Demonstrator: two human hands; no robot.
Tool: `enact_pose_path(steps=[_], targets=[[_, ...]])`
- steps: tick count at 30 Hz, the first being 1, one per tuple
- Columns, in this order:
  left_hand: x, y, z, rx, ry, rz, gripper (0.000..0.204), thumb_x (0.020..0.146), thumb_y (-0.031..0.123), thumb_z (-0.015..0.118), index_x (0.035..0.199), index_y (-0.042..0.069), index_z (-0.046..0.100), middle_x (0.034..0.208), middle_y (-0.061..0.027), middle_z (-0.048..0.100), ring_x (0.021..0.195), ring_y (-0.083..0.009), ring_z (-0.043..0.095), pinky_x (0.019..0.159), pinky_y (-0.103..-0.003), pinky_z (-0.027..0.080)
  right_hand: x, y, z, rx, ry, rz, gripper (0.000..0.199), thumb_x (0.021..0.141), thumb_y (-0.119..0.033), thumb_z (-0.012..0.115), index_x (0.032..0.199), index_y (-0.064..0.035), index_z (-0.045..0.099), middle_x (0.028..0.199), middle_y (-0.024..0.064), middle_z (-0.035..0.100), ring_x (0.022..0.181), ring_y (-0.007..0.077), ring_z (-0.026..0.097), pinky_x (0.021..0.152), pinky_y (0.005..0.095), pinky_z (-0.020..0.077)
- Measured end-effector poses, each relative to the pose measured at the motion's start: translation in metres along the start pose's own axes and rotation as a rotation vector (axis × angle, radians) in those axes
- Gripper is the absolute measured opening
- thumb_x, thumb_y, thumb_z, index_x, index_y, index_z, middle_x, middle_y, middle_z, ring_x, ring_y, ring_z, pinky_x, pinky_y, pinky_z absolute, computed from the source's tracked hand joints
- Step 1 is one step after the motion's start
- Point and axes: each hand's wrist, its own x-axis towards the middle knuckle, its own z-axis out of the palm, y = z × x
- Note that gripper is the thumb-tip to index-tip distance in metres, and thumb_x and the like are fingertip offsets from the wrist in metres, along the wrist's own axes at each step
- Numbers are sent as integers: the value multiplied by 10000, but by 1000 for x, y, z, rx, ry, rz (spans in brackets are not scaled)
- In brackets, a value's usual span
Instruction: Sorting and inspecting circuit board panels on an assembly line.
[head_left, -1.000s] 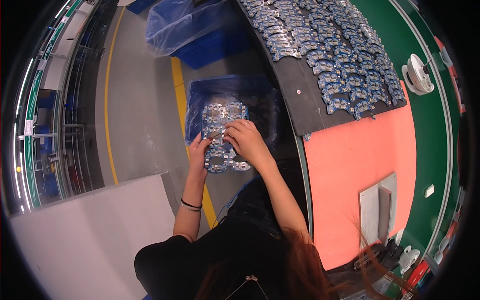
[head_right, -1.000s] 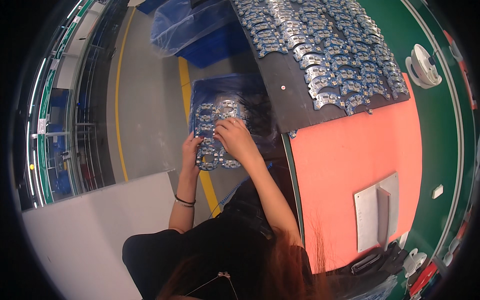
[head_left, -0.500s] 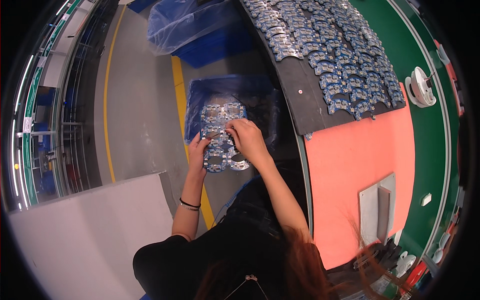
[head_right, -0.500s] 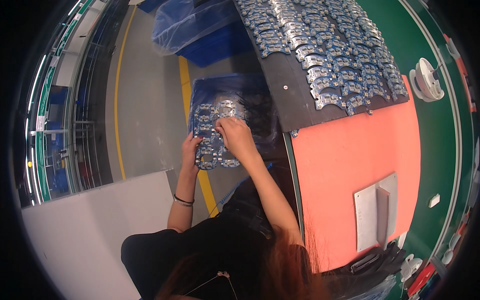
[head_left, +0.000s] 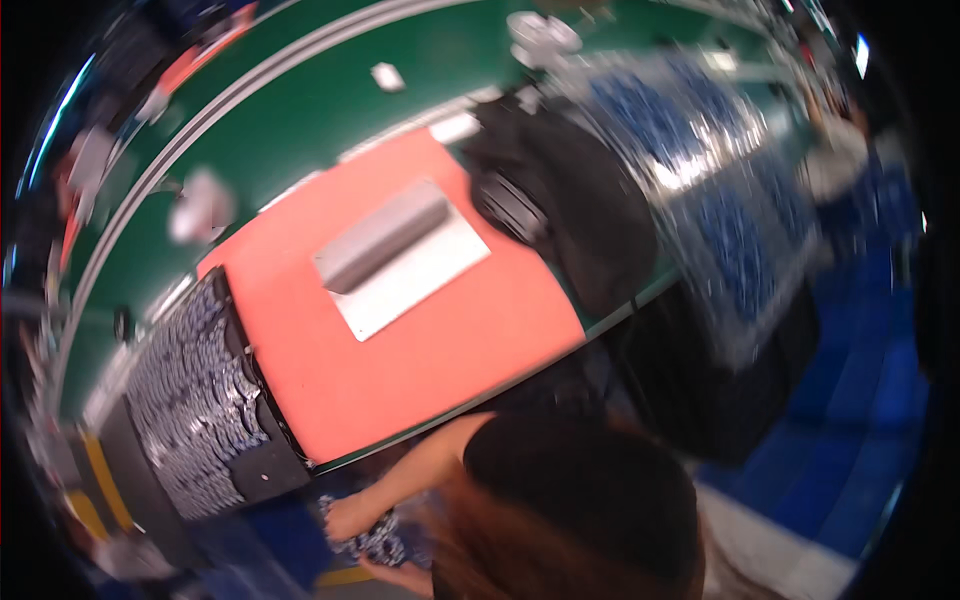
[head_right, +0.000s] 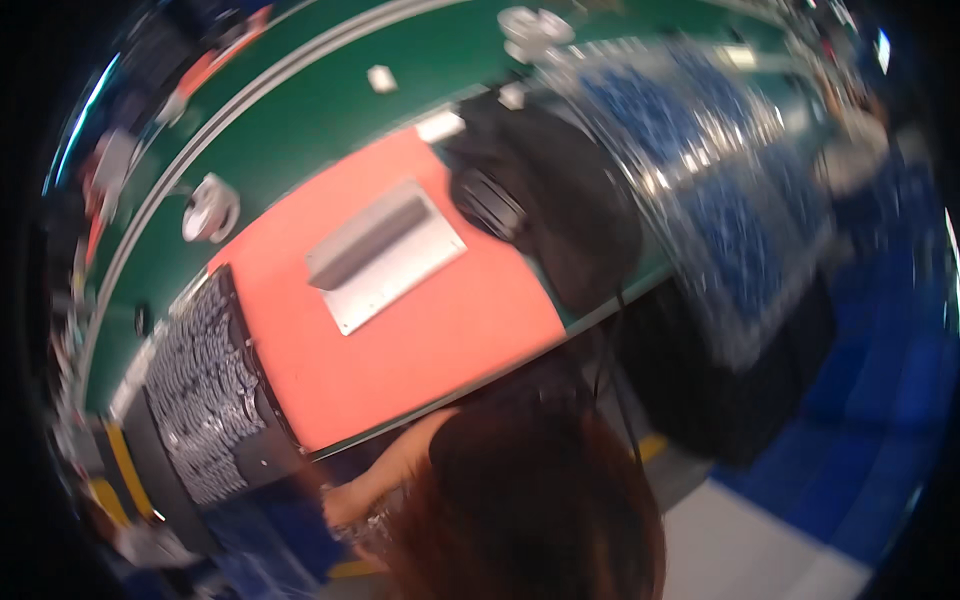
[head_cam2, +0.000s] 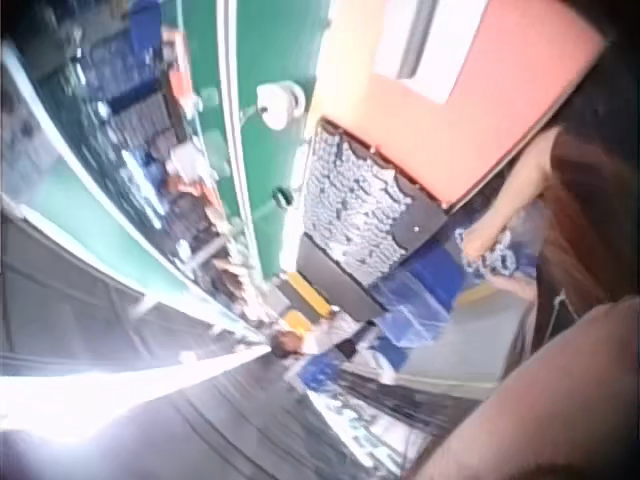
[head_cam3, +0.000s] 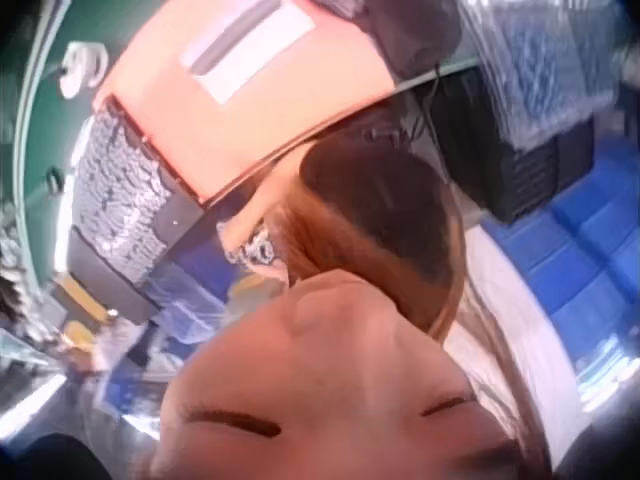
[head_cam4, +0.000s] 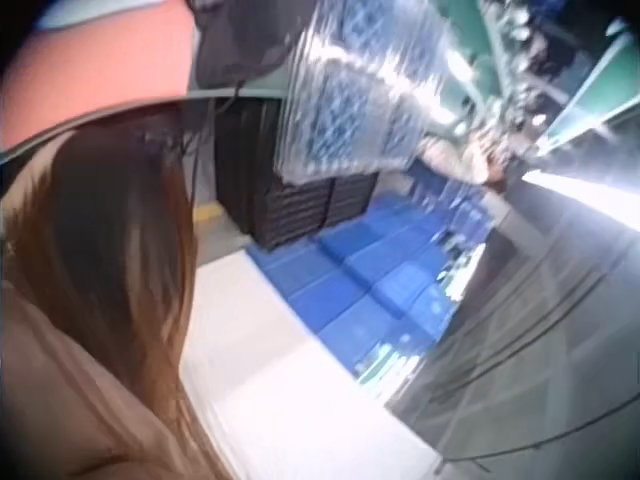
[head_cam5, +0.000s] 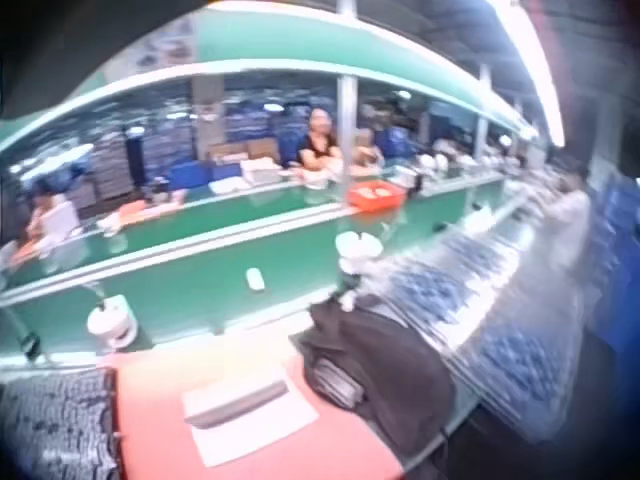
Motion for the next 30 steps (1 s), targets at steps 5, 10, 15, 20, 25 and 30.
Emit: enact_pose_path(steps=[5, 10, 15, 20, 25, 30], targets=[[55, 18, 38, 105, -272, -52, 466, 934, 304, 574, 1261, -28, 578, 1278, -144, 584, 1134, -284, 583, 974, -397, 471, -19, 58, 7, -125, 138, 125, 174, 766, -146, 659, 879, -13, 652, 883, 150, 701, 878, 342, 692, 741, 467, 551], [76, 41, 28, 161, -346, -62, 468, 936, 308, 574, 1263, -27, 578, 1278, -144, 584, 1134, -283, 584, 973, -395, 471, -3, 57, -1, -51, 257, 259, 167, 755, -138, 653, 840, 4, 674, 793, 188, 691, 793, 379, 687, 717, 483, 552], [88, 67, 45, 193, -417, -27, 469, 937, 311, 574, 1264, -25, 578, 1278, -144, 585, 1134, -282, 584, 971, -394, 471, -12, 63, 0, -142, 298, 258, 165, 752, -142, 657, 825, 4, 683, 795, 187, 694, 794, 380, 686, 718, 483, 551], [88, 68, 63, 188, -473, -45, 471, 939, 315, 574, 1266, -24, 578, 1278, -143, 586, 1133, -281, 584, 970, -393, 471, -38, 60, -12, -215, 278, 284, 165, 748, -147, 661, 810, 3, 692, 797, 187, 696, 795, 381, 686, 720, 483, 551], [77, 51, 46, 119, -420, -60, 472, 940, 318, 575, 1267, -23, 578, 1278, -143, 586, 1133, -280, 584, 969, -392, 471, -32, 70, -9, -239, 176, 228, 165, 745, -151, 665, 795, 3, 701, 799, 187, 699, 796, 382, 685, 722, 484, 550], [63, 16, 29, 27, -357, -119, 474, 942, 321, 575, 1269, -22, 577, 1278, -143, 587, 1133, -279, 585, 967, -390, 471, -38, 74, -1, -243, 34, 190, 167, 742, -155, 669, 780, 2, 711, 801, 187, 701, 796, 383, 685, 723, 484, 549]])
